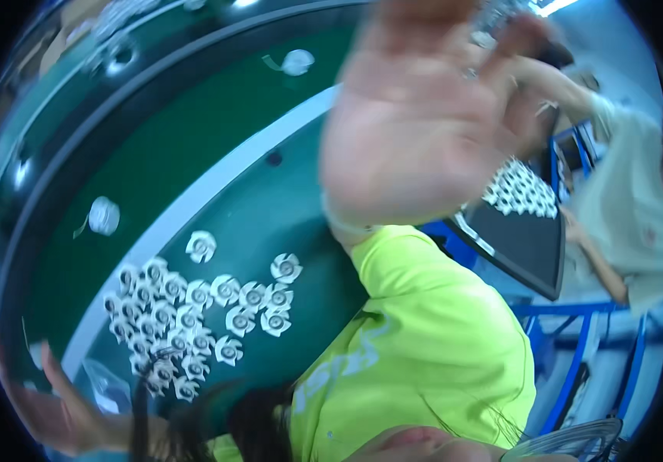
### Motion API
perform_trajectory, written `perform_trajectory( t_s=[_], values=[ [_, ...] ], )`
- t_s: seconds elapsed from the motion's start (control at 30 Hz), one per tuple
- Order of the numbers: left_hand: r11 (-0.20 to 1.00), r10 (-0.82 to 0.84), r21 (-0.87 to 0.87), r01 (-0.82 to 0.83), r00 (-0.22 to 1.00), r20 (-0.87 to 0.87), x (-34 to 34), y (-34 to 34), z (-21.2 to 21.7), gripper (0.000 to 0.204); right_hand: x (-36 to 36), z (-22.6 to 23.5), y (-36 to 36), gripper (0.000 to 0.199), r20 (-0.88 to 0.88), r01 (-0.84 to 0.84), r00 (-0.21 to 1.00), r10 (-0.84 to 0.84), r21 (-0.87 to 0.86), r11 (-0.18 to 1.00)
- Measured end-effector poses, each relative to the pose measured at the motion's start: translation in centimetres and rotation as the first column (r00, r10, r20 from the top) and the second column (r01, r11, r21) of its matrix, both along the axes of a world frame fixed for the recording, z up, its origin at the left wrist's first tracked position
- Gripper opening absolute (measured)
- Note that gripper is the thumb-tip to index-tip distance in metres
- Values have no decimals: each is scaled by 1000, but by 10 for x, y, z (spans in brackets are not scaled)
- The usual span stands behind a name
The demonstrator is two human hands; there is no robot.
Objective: Manually assembling and measuring small white plastic electronic components on a production line.
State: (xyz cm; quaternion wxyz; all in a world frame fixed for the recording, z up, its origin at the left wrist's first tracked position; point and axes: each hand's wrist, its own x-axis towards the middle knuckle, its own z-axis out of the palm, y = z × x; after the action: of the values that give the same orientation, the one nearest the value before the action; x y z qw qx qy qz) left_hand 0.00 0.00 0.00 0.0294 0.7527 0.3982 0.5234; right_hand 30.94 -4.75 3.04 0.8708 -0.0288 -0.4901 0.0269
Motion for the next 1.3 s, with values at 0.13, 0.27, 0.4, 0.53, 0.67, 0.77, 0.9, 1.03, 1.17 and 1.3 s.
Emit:
perform_trajectory(
  t_s=[0.13, 0.27, 0.4, 0.53, 0.67, 0.77, 0.9, 1.03, 1.17, 1.3],
  values=[
    [972, -158, 174, 161, 987, -33, 29, 72, 77, 44, 28, 68, 70, 24, 143, -213, 966, 213, -16, 977],
    [942, -267, 180, 282, 958, -106, 48, 7, 93, 41, 9, 81, -24, 18, 197, -129, 965, 175, -227, 965],
    [911, -278, 258, 322, 941, -195, 61, -26, 142, 38, -13, 123, -61, 3, 435, 395, 827, -357, 3, 919],
    [873, -336, 254, 416, 891, -306, 78, -44, 156, 36, -31, 113, -98, 2, 639, 559, 630, -441, 20, 829],
    [868, -321, 236, 437, 856, -404, 69, -54, 192, 33, -31, 122, -158, 12, 647, 634, 527, -550, 131, 762],
    [873, -302, 217, 436, 834, -462, 56, -65, 217, 32, -56, 119, -199, 12, 568, 580, 705, -424, -119, 806],
    [880, -279, 186, 437, 793, -541, 37, -85, 216, 29, -62, 120, -193, 10, 692, 644, 618, -373, -173, 745],
    [844, -365, 182, 505, 789, -494, 54, -90, 194, 23, -38, 89, -227, 21, 829, 952, 259, -496, -134, 274],
    [855, -353, 162, 493, 781, -515, 69, -99, 185, 19, 21, 70, -282, 53, 998, 813, 60, 12, -42, -581],
    [858, -337, 139, 495, 746, -575, 86, -113, 187, 16, 46, 61, -305, 52, 999, 780, 53, 14, -33, -625]
  ],
)
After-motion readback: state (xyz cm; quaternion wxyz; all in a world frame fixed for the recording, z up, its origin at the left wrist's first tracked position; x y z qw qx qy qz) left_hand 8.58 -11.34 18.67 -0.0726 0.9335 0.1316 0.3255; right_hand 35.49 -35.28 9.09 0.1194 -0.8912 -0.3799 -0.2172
